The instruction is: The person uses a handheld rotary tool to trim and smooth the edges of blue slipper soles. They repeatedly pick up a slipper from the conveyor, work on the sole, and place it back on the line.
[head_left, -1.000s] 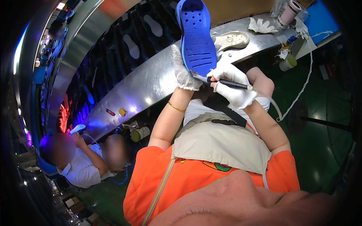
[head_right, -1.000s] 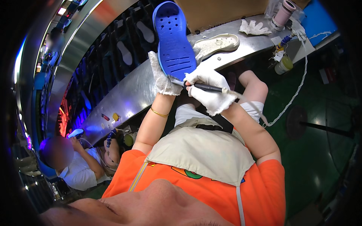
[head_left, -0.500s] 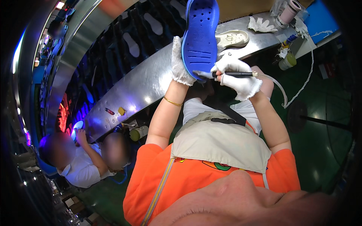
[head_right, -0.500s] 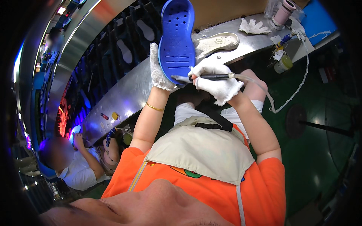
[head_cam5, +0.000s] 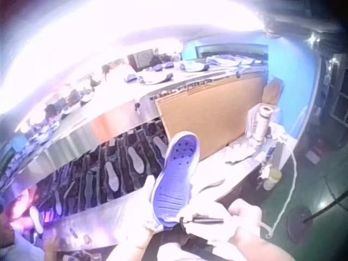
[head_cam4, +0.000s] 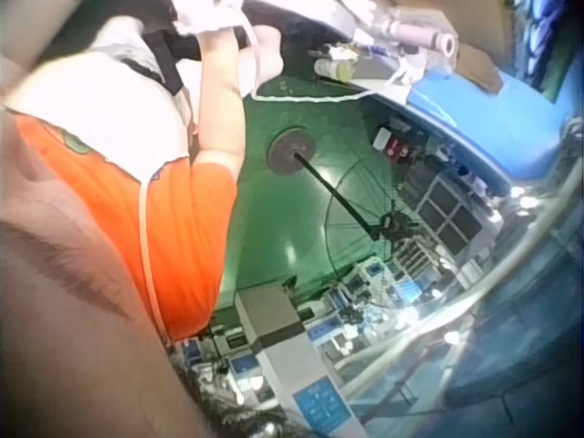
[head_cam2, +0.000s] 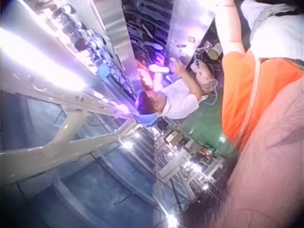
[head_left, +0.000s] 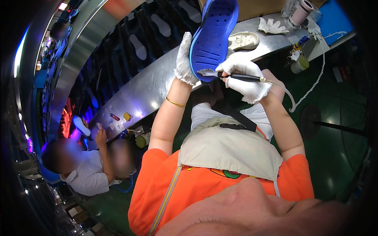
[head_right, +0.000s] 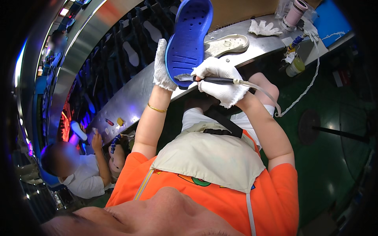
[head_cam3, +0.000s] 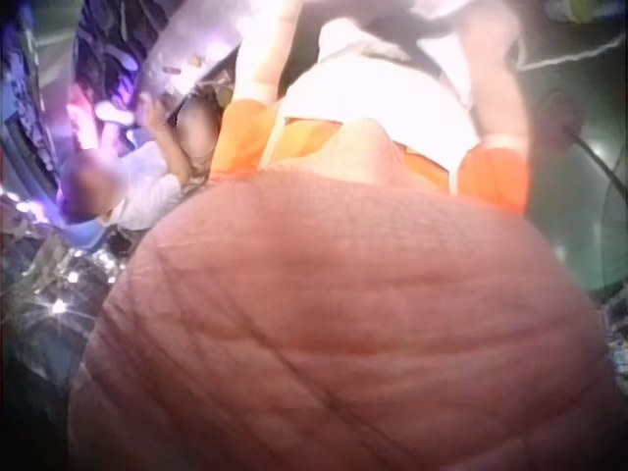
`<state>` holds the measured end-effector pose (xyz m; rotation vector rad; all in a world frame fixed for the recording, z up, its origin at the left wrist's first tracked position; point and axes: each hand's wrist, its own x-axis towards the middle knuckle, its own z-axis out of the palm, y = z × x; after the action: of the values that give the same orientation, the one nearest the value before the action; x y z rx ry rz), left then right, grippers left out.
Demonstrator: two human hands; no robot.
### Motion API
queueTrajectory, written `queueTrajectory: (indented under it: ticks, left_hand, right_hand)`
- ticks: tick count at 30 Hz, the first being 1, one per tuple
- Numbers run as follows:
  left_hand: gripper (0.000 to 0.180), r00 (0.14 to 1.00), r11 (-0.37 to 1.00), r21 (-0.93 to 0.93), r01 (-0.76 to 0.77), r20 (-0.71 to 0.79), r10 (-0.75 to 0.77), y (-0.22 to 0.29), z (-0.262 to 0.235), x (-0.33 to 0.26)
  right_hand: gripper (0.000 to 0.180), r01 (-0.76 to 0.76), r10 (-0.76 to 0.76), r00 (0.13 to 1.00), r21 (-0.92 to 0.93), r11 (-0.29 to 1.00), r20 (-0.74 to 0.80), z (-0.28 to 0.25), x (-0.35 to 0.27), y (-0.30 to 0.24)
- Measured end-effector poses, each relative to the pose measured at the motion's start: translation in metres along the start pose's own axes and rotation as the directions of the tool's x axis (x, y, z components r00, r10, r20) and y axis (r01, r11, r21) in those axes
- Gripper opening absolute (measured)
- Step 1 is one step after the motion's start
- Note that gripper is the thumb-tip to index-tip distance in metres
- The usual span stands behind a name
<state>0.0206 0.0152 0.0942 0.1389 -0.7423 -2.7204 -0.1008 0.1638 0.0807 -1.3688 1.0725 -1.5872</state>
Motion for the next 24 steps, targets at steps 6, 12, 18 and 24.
queueTrajectory:
  ticks: [6,12,18,24]
  left_hand:
    - [0.062,0.990,0.981,0.165,0.098,-0.114,-0.079,0.003,-0.002,0.003]
    - [0.040,0.958,0.948,0.275,0.160,-0.276,-0.082,0.002,-0.006,0.012]
    - [0.048,0.943,0.884,0.349,0.312,-0.230,-0.242,0.007,-0.007,0.016]
    - [0.054,0.919,0.822,0.424,0.382,-0.267,-0.289,0.004,-0.012,0.017]
  right_hand:
    - [0.016,-0.202,0.212,0.960,-0.072,0.977,0.183,-0.019,-0.004,0.009]
    - [0.015,-0.198,0.201,0.974,-0.039,0.979,0.100,-0.017,0.003,-0.016]
    - [0.016,-0.235,0.340,0.921,-0.426,0.873,0.189,-0.018,0.016,-0.023]
    - [0.015,-0.396,0.443,0.874,-0.237,0.887,0.198,-0.037,0.017,-0.026]
